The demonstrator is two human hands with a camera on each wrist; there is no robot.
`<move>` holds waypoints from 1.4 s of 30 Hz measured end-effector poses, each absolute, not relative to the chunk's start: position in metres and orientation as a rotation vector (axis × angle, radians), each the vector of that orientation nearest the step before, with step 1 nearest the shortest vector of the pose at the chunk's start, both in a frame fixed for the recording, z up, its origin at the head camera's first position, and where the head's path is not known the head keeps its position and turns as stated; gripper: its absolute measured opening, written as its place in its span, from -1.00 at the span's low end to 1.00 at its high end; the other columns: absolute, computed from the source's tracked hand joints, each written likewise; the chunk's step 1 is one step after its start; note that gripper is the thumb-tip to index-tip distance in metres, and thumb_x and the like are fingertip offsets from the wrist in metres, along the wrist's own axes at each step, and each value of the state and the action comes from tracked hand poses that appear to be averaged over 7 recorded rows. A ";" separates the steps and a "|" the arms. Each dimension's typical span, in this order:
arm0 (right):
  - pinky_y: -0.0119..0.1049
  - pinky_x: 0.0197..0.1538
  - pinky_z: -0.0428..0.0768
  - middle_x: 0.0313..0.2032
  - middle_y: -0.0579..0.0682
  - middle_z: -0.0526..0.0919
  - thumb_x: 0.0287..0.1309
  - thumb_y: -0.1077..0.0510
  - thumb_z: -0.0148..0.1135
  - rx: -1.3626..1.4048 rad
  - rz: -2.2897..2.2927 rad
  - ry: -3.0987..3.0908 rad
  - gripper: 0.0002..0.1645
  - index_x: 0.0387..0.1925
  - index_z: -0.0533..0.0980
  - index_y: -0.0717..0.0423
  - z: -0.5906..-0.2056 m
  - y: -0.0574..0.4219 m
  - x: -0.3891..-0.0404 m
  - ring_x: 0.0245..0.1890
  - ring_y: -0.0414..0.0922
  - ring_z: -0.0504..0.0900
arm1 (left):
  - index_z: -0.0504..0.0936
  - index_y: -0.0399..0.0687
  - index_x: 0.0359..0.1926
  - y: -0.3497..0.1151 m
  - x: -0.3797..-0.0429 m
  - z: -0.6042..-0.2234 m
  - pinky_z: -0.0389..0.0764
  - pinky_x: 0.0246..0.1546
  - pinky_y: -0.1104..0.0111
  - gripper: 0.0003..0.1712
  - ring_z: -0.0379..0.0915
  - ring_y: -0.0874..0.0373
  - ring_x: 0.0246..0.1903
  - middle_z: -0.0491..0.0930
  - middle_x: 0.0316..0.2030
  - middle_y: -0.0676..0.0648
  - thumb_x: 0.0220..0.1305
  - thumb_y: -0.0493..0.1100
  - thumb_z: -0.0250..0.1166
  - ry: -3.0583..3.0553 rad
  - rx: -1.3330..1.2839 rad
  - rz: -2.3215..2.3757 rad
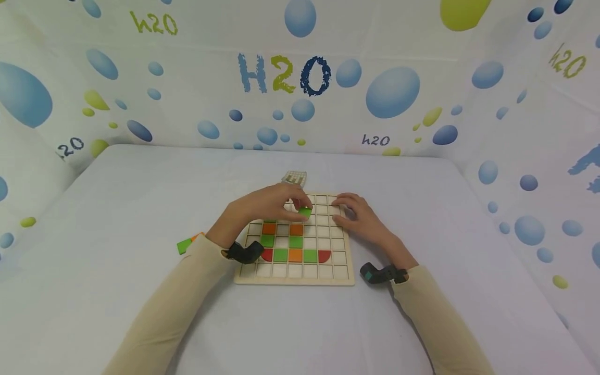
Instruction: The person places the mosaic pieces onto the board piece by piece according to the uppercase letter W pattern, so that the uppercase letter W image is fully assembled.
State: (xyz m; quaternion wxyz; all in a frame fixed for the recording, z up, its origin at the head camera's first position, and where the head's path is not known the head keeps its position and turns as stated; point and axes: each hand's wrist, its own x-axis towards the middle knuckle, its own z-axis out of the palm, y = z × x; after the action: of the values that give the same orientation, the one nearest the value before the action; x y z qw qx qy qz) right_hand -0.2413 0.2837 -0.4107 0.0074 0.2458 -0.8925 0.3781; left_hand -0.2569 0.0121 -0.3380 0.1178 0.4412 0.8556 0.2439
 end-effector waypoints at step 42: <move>0.20 0.34 0.15 0.27 0.24 0.36 0.24 0.23 0.27 0.767 1.160 -2.787 -0.58 0.12 0.49 0.22 -0.409 0.283 -0.240 0.34 0.21 0.22 | 0.65 -0.18 -0.11 0.050 -0.269 -0.368 0.53 -0.07 0.44 -0.79 0.53 0.14 -0.17 0.63 -0.15 -0.08 0.30 -0.17 0.32 2.461 1.347 0.712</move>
State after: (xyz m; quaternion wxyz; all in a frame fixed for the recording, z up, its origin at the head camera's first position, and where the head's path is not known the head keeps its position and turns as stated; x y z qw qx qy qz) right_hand -0.2397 0.2833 -0.4093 0.0134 0.2464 -0.8947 0.3724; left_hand -0.2692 0.0498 -0.3681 0.1232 0.4616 0.8439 0.2441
